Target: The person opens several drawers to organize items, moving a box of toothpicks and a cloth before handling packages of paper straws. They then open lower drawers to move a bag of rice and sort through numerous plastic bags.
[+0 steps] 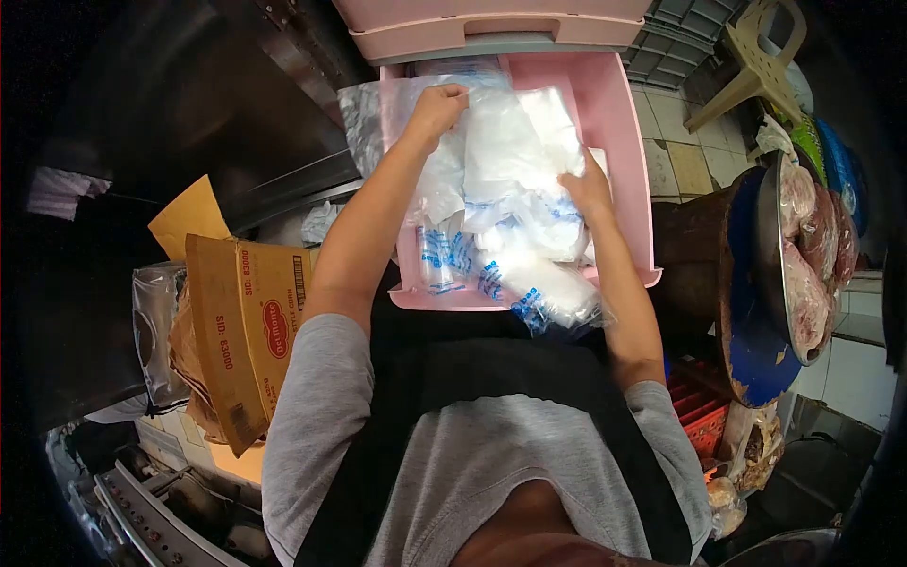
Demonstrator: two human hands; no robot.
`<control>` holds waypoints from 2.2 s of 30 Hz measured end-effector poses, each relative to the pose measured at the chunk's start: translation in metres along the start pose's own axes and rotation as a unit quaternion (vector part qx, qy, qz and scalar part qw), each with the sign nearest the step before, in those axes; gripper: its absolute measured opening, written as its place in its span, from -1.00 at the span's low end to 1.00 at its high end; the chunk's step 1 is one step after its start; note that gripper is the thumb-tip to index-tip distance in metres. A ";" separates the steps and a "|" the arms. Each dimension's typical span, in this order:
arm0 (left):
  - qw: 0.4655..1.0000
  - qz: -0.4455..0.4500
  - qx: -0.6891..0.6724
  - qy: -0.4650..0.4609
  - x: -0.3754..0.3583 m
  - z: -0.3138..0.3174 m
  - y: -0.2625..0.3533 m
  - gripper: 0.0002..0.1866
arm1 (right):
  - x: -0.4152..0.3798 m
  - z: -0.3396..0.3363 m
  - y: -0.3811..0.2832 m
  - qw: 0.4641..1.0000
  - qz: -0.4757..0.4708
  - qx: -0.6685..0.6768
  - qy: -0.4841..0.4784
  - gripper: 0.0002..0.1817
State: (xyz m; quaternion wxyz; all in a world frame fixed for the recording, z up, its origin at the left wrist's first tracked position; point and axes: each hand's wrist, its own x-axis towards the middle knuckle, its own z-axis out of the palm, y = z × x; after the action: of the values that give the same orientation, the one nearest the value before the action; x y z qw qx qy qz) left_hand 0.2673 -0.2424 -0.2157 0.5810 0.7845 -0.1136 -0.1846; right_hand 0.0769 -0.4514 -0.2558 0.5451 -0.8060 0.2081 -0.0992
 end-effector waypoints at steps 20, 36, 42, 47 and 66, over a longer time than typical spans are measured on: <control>0.741 0.272 0.613 -0.039 -0.062 0.039 0.082 -0.62 | 0.006 0.028 -0.042 0.996 -0.025 -0.026 -0.085 -0.06; 0.751 0.354 0.532 0.164 -0.085 0.001 0.032 -0.75 | -0.009 0.019 -0.047 0.976 0.016 0.213 -0.039 -0.46; 0.884 0.332 0.177 0.279 -0.081 -0.028 0.006 -0.86 | -0.008 0.008 -0.026 0.948 -0.017 0.309 -0.071 -0.44; 0.940 0.314 0.029 0.131 -0.108 0.000 -0.016 -0.86 | -0.041 0.010 -0.063 0.821 0.069 0.558 -0.098 -0.54; 0.897 0.219 0.350 0.161 -0.103 -0.013 -0.006 -0.65 | -0.004 0.029 -0.073 0.853 -0.405 -0.308 0.116 -0.13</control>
State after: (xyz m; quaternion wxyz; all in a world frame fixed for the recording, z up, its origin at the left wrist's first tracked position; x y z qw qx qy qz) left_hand 0.1788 -0.1887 -0.2019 0.3054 0.9114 -0.2447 0.1277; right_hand 0.1014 -0.4022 -0.2001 0.1520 -0.9282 -0.0554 -0.3351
